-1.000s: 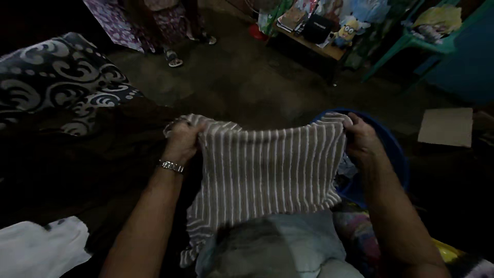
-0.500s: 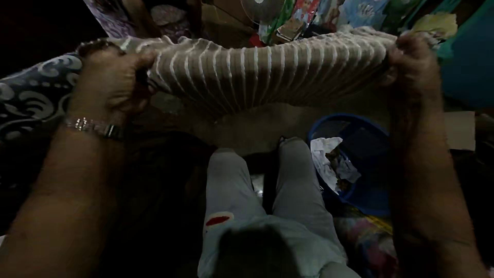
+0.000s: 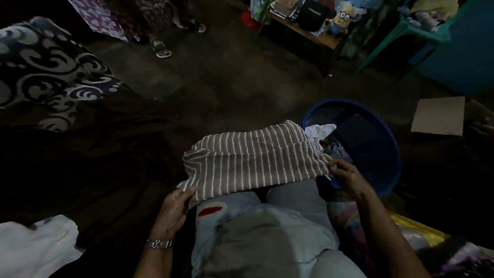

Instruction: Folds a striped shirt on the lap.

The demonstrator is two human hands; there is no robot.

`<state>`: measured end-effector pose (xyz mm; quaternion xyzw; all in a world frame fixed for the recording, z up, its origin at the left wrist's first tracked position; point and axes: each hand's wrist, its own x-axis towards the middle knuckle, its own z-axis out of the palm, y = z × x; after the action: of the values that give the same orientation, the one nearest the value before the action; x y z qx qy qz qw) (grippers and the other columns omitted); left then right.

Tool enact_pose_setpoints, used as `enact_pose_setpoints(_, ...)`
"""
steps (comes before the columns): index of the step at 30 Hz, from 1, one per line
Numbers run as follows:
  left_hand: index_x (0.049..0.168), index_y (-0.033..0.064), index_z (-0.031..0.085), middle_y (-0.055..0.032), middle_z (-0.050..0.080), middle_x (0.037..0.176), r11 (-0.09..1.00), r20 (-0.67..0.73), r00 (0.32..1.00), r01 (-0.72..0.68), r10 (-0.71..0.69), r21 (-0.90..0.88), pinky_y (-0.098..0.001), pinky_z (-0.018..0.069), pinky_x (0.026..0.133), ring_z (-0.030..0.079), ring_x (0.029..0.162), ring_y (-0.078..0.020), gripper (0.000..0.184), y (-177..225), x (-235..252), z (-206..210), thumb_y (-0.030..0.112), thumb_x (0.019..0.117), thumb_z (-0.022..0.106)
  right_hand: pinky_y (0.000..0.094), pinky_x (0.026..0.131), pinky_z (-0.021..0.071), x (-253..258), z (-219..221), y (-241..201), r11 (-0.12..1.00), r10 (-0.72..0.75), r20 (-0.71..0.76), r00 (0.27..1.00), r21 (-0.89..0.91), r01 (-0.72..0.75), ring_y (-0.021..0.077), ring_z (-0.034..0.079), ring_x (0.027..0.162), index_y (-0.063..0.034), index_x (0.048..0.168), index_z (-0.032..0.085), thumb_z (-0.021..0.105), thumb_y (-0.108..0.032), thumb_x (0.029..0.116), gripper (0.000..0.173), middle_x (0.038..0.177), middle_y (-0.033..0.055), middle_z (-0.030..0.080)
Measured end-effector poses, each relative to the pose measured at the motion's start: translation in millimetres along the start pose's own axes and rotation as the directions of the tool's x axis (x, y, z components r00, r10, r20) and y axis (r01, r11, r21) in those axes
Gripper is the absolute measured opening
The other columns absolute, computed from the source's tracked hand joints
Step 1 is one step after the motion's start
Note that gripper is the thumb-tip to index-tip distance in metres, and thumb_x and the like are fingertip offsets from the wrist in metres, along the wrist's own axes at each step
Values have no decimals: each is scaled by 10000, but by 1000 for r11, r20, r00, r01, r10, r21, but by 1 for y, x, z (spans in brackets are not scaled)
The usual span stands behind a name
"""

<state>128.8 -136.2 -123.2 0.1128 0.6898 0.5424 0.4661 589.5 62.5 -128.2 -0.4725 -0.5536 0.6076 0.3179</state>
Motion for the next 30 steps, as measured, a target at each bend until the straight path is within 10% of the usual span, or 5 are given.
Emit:
enact_pose_setpoints(9, 1114, 7, 593, -10, 690, 860, 998, -59, 998, 22, -19, 55, -234, 579, 662, 662, 703, -64, 129, -13, -1, -12, 44, 992, 611, 246, 745, 560, 9, -1, -7, 973, 90, -12, 996, -211, -91, 54, 639, 833, 4, 1312, 559, 518, -61, 1002, 320, 1187, 65, 642)
enact_pose_setpoints(14, 1532, -59, 275, -279, 491, 1424, 903, -198, 946, -163, 258, 397, -460, 485, 1027, 556, 1244, -322, 720, -1, 10, -12, 258, 1006, 649, 455, 1008, 516, 36, 7, -23, 857, -38, -32, 999, -514, 17, 332, 575, 1251, 11, 1469, 468, 511, -193, 1056, 463, 1453, 264, 492)
enact_pose_setpoints(18, 1515, -61, 390, -294, 302, 1607, 494, 162, 780, -527, 605, 692, -626, 248, 1187, 293, 1474, -499, 593, 30, 34, 5, 168, 995, 561, 537, 1147, 396, 64, 25, -41, 707, -231, 167, 959, -648, 283, 428, 425, 1417, 32, 1474, 472, 496, -150, 1026, 484, 1535, 280, 425)
enact_pose_setpoints(23, 1499, 83, 500, -203, 471, 1532, 259, 481, 799, -581, 361, 771, -653, 253, 1171, 337, 1458, -473, 463, 65, 66, 24, 107, 1037, 519, 662, 1117, 334, 78, 38, -53, 586, -52, 244, 968, -778, 228, 484, 505, 1295, -60, 1514, 467, 537, -129, 1029, 494, 1335, 250, 602)
enact_pose_setpoints(30, 1170, -57, 642, -228, 647, 1150, 399, 564, 803, -589, 193, 703, -501, 496, 974, 630, 1070, -320, 235, 107, 69, 3, 123, 1029, 589, 539, 978, 486, 70, 13, -73, 642, -120, 275, 954, -712, 285, 367, 617, 1062, 80, 1109, 688, 602, -162, 1016, 274, 1126, 263, 638)
